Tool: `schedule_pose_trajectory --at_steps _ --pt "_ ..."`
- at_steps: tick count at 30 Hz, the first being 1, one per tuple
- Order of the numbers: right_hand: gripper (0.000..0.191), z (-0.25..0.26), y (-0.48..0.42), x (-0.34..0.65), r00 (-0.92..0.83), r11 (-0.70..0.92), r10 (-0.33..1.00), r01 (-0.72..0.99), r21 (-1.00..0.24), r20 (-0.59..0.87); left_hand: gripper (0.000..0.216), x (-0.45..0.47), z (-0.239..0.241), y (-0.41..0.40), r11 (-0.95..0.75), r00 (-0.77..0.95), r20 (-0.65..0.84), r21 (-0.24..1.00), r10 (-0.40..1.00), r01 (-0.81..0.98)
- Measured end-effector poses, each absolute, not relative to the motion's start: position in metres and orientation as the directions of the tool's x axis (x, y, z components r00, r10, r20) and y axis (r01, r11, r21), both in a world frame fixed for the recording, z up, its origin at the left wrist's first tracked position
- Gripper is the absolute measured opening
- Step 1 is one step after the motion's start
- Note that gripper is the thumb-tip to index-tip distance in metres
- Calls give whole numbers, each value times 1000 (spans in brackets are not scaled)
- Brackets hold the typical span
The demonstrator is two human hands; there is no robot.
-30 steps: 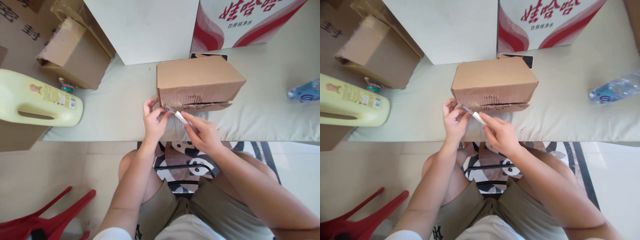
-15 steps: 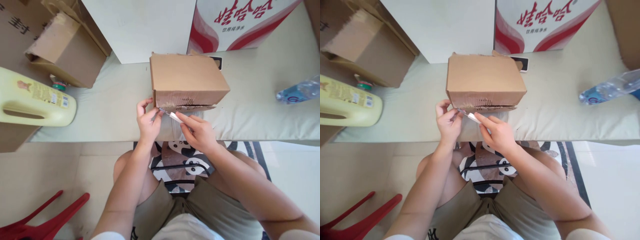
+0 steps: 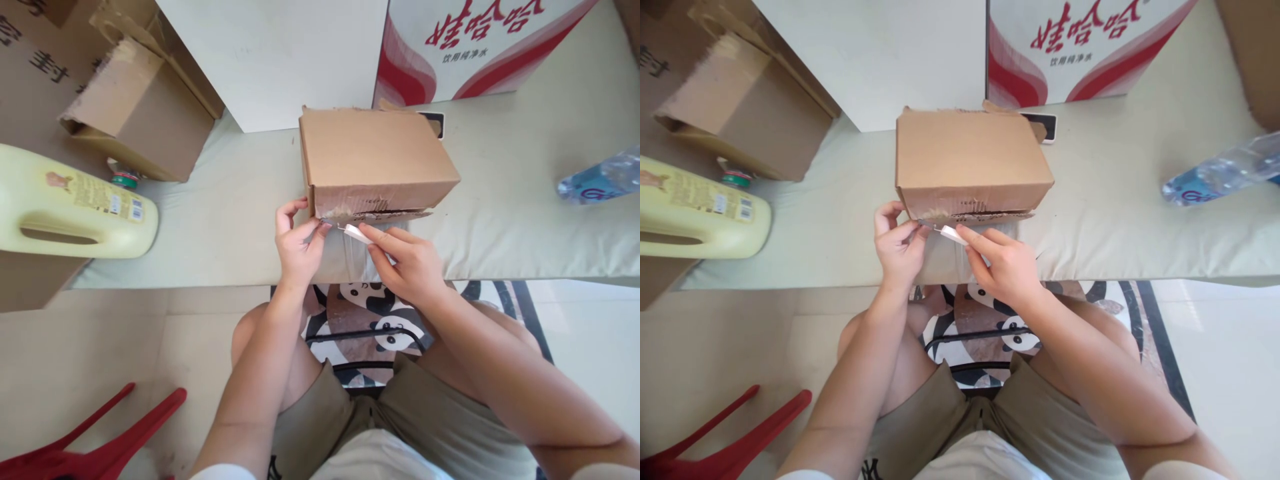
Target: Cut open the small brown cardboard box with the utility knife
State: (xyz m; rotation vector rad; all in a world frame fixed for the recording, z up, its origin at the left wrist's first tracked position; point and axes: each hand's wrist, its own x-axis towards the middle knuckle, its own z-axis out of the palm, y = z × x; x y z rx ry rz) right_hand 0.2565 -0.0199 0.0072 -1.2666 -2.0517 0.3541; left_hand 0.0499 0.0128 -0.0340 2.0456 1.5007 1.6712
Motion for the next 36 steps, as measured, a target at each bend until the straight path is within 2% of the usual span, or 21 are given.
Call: schedule_pose_trajectory --at_steps 21,29,36 --pt "37 10 -13 272 -272 441 874 793 -421 403 26 49 -34 16 -482 -103 671 623 734 617" --pt "36 6 -9 281 -215 369 914 791 -487 344 24 36 -35 18 -447 -195 645 686 739 574" --pt "36 4 -10 281 -235 390 916 712 -584 325 36 36 -36 17 -312 -347 522 803 779 508"
